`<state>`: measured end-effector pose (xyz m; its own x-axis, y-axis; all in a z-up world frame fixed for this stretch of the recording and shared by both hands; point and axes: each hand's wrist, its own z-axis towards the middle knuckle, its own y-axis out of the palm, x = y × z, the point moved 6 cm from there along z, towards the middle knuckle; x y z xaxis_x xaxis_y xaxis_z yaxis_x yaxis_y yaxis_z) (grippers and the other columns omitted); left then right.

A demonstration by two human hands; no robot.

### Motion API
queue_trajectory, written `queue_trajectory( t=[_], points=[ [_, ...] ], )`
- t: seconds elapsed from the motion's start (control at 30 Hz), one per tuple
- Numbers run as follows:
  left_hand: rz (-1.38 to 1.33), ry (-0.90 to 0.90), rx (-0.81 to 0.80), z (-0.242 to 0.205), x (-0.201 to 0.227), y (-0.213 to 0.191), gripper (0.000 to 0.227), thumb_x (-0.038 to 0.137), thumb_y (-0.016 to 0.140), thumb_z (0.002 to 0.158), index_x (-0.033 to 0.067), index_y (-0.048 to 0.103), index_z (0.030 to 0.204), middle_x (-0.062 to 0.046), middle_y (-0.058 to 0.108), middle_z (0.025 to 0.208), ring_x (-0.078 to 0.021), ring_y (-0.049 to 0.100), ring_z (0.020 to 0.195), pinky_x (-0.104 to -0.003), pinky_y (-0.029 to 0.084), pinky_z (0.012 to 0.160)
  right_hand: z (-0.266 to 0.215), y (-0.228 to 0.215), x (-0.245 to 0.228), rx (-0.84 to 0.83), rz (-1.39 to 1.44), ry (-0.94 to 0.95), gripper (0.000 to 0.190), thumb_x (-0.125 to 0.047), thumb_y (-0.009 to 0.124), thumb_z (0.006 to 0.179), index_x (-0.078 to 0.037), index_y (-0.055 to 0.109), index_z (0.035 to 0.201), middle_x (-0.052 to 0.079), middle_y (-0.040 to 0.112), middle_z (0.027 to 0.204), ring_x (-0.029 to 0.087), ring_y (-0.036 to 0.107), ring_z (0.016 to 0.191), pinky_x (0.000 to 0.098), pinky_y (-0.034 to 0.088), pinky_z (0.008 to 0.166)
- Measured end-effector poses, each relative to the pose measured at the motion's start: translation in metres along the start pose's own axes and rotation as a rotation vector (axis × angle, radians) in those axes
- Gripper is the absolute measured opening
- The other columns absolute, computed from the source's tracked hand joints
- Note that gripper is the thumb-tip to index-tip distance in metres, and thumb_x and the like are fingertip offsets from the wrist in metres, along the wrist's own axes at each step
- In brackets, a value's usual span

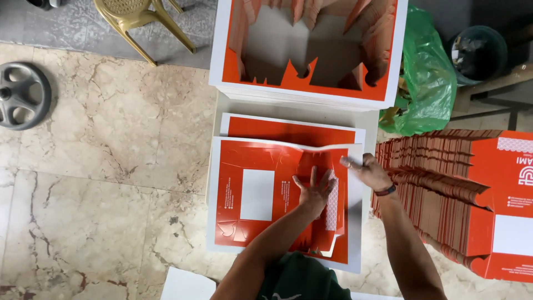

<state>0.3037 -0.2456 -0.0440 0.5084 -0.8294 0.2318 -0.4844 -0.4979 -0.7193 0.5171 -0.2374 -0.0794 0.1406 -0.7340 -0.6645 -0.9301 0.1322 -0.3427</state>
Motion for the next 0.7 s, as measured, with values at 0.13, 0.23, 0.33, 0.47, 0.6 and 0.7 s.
queue_trajectory(
  t=[0.13,0.23,0.33,0.47,0.6,0.7],
  points=[
    [0.013,0.016,-0.036,-0.01,0.0,-0.012,0.125,0.034,0.096,0.07,0.0162,0.017,0.165,-0.02,-0.01,0.172,-0.0634,-0.015,0.149,-0.101,0.017,0.085,-0.019,0.008,-0.034,0.044,-0.087,-0.048,0.062,-0.054,0.078,0.09,0.007,0.07,0.083,0.023,0.07,0.075,0.03,0.064,0.06,0.0414,0.048,0.053],
    [-0.001,0.0,-0.027,-0.02,-0.003,-0.025,0.123,0.031,0.094,0.073,0.0184,0.014,0.166,-0.017,-0.009,0.173,-0.0607,-0.016,0.151,-0.1,0.017,0.088,-0.032,0.009,-0.071,0.079,-0.142,-0.096,0.065,-0.054,0.078,0.089,0.009,0.068,0.076,0.026,0.072,0.078,0.032,0.067,0.064,0.0432,0.049,0.056],
    [-0.023,-0.011,0.0,-0.028,-0.004,-0.033,0.114,0.031,0.09,0.078,0.021,0.018,0.165,-0.013,-0.008,0.174,-0.0578,-0.012,0.153,-0.098,0.021,0.091,-0.008,-0.003,-0.008,0.084,-0.045,-0.037,0.054,-0.048,0.073,0.096,0.007,0.072,0.093,0.027,0.073,0.097,0.039,0.069,0.084,0.0479,0.053,0.07],
    [-0.041,0.03,0.058,-0.03,-0.02,-0.012,0.105,0.032,0.088,0.08,0.032,0.024,0.163,-0.006,-0.007,0.175,-0.0518,-0.008,0.155,-0.096,0.02,0.098,-0.073,0.005,0.091,-0.005,0.196,0.317,0.054,-0.045,0.072,0.098,0.009,0.071,0.106,0.029,0.07,0.088,0.041,0.07,0.074,0.055,0.062,0.069],
    [-0.081,0.006,0.103,-0.071,-0.046,0.018,0.086,0.039,0.079,0.09,0.0441,0.03,0.16,0.0,-0.007,0.175,-0.048,-0.007,0.157,-0.096,0.013,0.099,-0.15,0.039,0.155,-0.131,0.448,0.402,0.065,-0.051,0.072,0.093,0.005,0.066,0.127,0.031,0.069,0.114,0.047,0.067,0.091,0.064,0.057,0.081],
    [-0.014,-0.004,-0.06,-0.093,-0.049,0.022,0.09,0.048,0.069,0.093,0.0452,0.012,0.163,-0.004,-0.021,0.173,-0.0458,-0.02,0.156,-0.087,0.011,0.109,-0.243,0.086,0.123,-0.186,0.482,0.468,0.07,-0.046,0.043,0.097,-0.009,0.048,0.156,0.03,0.062,0.143,0.046,0.063,0.119,0.0574,0.052,0.101]
  ],
)
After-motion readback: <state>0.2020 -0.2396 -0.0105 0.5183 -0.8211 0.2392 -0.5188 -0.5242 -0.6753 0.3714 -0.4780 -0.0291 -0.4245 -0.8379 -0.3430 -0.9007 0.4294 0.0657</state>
